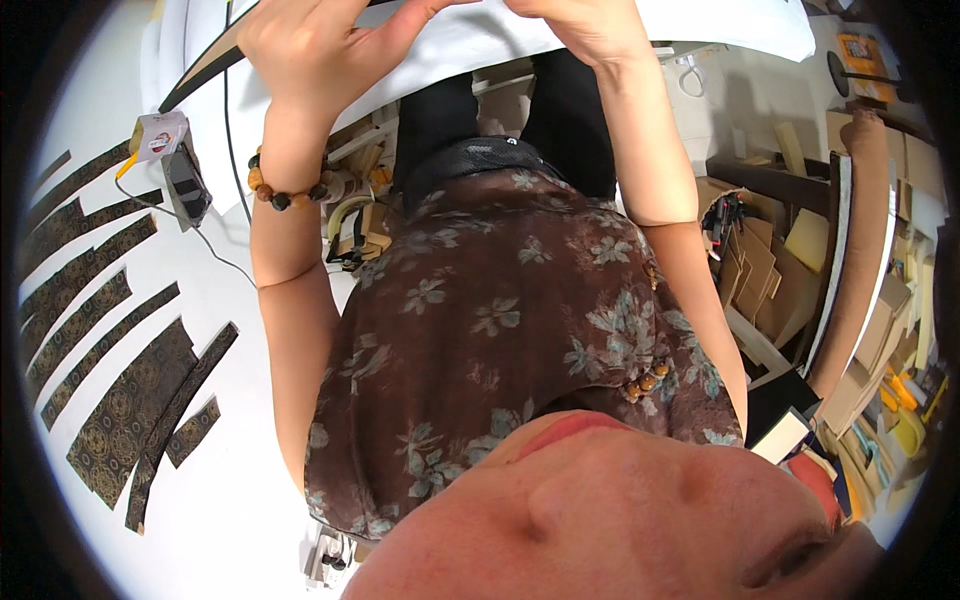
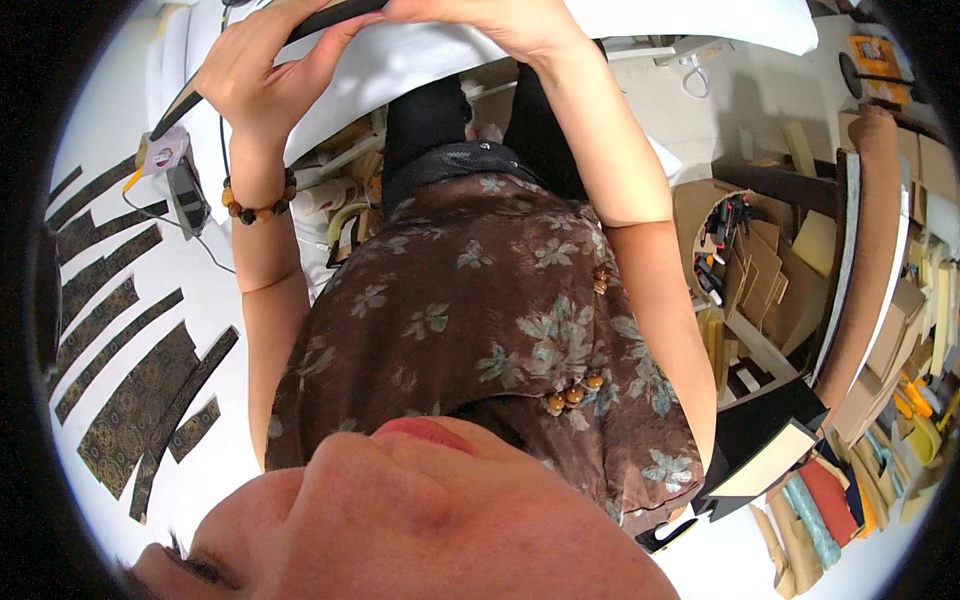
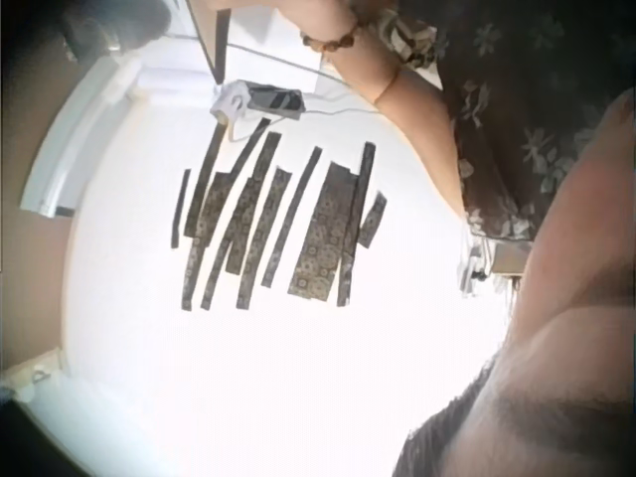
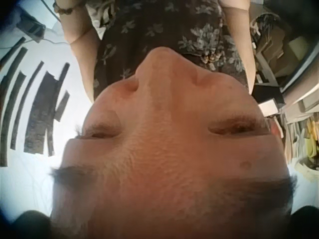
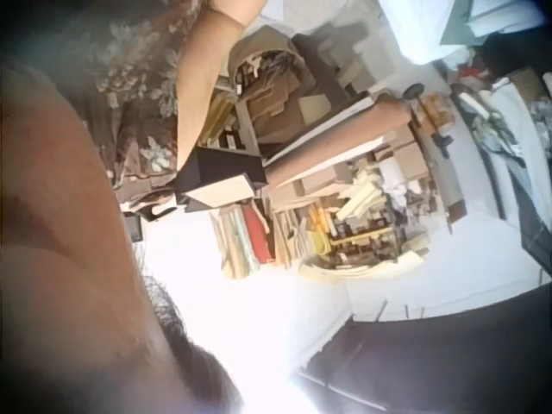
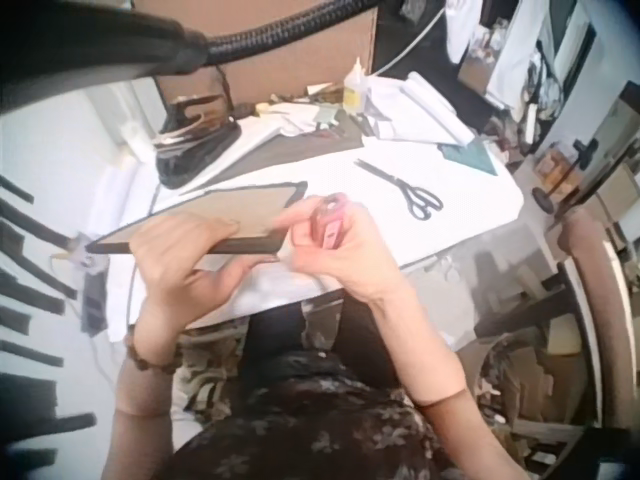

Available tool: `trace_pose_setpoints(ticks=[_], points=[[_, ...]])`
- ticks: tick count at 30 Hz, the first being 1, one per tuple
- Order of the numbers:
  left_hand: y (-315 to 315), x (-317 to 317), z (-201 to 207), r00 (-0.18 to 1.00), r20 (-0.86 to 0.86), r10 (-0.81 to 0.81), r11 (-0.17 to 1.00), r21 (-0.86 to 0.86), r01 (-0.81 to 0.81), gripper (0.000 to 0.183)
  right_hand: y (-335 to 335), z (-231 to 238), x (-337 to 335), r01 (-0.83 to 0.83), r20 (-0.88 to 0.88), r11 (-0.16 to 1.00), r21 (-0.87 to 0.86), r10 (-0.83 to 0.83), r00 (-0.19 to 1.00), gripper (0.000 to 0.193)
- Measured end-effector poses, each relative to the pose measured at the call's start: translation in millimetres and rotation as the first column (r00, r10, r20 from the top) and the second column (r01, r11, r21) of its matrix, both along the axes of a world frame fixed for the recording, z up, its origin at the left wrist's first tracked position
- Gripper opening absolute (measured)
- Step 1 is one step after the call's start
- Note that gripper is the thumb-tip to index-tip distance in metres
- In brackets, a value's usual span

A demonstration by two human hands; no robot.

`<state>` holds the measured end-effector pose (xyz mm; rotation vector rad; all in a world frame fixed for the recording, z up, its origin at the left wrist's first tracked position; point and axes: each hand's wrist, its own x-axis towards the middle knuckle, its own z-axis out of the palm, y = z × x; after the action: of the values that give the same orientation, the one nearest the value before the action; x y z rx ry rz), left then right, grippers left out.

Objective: The person cuts a black fabric strip with scissors, folds and irons it, then cuts a larger piece of fabric and irons it. The person then uses a lighter to seal the edges of the fabric and begins sewing the fabric with a needle and thread.

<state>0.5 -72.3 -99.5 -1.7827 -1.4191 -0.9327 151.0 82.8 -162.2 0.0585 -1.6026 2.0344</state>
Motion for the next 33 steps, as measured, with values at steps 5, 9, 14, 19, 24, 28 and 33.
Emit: trace_pose_setpoints(ticks=[5, 9, 14, 19, 24, 28, 33], points=[[2.1, 4.3, 12.3, 0.999, 0.016, 0.041, 0.99, -0.138, -0.038, 0.032, -9.0, 11.2, 1.6, 0.105, 0.021, 0.951, -0.289, -0.103, 0.994, 0.055], [6.9, -3.2, 1.6, 0.999, 0.031, 0.009, 0.998, -0.065, -0.007, 0.032, -19.6, 9.5, 15.1, 0.267, 0.306, 0.921, -0.282, -0.177, 0.935, 0.066], [11.0, 3.9, 2.9, 0.999, 0.053, 0.01, 0.997, -0.082, -0.006, 0.03, -43.6, 9.0, 20.3, 0.343, 0.43, 0.933, -0.105, -0.268, 0.862, 0.065], [11.5, -0.3, -1.3, 1.0, 0.006, -0.006, 0.997, -0.083, 0.007, 0.03, -43.2, 11.0, 16.3, 0.32, 0.445, 0.94, -0.121, -0.237, 0.864, 0.062], [11.2, 3.8, -1.5, 1.0, 0.013, -0.014, 0.999, -0.053, 0.015, 0.034, -39.7, 16.9, 16.0, 0.301, 0.427, 0.953, -0.041, -0.255, 0.867, 0.061], [10.1, 4.7, -6.2, 0.999, 0.018, -0.038, 0.999, -0.02, 0.038, 0.035, -39.8, 30.5, 18.0, 0.315, 0.451, 0.945, 0.089, -0.32, 0.833, 0.061], [4.3, 7.9, -6.6, 0.999, -0.041, 0.033, 0.998, -0.052, -0.035, 0.036, -35.2, 26.1, 23.9, 0.263, 0.368, 0.932, 0.251, -0.343, 0.864, 0.059]])
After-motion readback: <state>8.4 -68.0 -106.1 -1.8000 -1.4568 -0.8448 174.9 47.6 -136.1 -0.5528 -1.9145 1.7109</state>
